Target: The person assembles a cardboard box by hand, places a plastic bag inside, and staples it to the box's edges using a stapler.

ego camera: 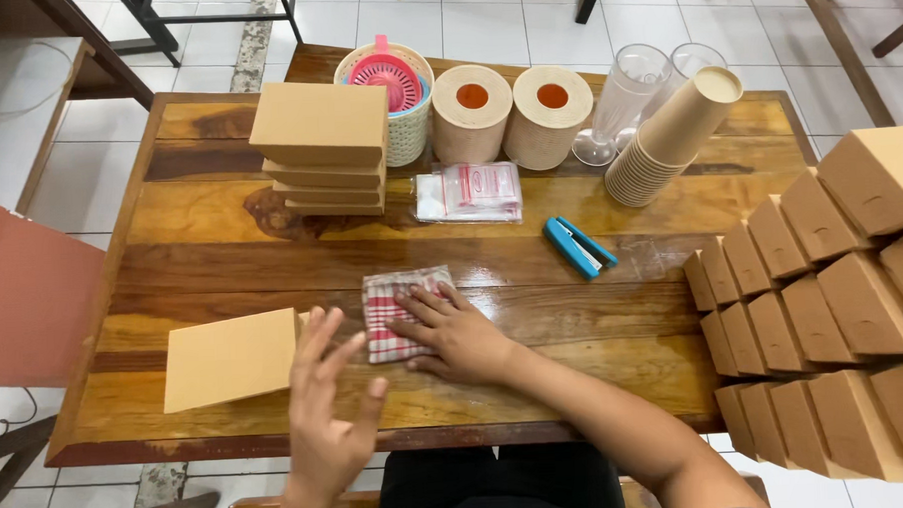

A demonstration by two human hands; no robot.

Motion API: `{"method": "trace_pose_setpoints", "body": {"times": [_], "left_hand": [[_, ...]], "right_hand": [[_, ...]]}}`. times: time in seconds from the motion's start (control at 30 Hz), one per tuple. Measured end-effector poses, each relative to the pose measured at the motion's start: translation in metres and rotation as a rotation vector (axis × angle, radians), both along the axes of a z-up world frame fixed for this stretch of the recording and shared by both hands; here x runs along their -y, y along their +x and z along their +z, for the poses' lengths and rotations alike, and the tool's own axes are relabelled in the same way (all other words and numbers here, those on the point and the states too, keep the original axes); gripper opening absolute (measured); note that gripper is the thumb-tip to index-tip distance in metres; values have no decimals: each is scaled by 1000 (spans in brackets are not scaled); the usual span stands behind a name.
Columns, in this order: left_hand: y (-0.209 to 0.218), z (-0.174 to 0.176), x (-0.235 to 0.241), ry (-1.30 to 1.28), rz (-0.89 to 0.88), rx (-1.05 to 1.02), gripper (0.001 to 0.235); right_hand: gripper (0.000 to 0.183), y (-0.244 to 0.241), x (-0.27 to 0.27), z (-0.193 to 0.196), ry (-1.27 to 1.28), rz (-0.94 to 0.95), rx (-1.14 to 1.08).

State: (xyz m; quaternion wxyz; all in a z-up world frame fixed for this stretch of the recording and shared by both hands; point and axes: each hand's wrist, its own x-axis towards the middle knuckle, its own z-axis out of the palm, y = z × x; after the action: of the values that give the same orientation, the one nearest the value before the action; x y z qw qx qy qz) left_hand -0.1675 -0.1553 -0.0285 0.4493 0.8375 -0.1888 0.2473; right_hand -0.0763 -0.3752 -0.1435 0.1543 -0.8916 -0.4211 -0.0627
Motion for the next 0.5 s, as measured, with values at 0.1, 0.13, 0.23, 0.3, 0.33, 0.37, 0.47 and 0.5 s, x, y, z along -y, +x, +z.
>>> {"method": "trace_pose_setpoints", "body": {"times": [0.1,0.13,0.23,0.3,0.33,0.37,0.47,0.5], "left_hand": [[-14,-19,12,10,-46,66,40],[-12,-23,6,-1,-42,63,40],[-12,-28,-17,95,10,75,49],[-9,-20,-36,282,168,82,56],[-8,-14,-39,282,173,83,56],[-8,-7,-42,404,311,-48,56],[-5,-14,-51,535,460,-366,72],[-3,-20,-53,547,482,-547,84]], "right_hand": [[68,-35,58,19,-103,-225,-79],[68,-47,77,23,-114,-221,-81],[75,-85,120,28,-173,-532,-88],[88,-104,138,21,-252,-850,-103],[88,-99,137,8,-252,-846,-101],[89,-95,136,-5,-199,-827,-33],[91,-59,108,-8,-199,-785,-79],[93,-41,95,-3,-243,-751,-186]]}}
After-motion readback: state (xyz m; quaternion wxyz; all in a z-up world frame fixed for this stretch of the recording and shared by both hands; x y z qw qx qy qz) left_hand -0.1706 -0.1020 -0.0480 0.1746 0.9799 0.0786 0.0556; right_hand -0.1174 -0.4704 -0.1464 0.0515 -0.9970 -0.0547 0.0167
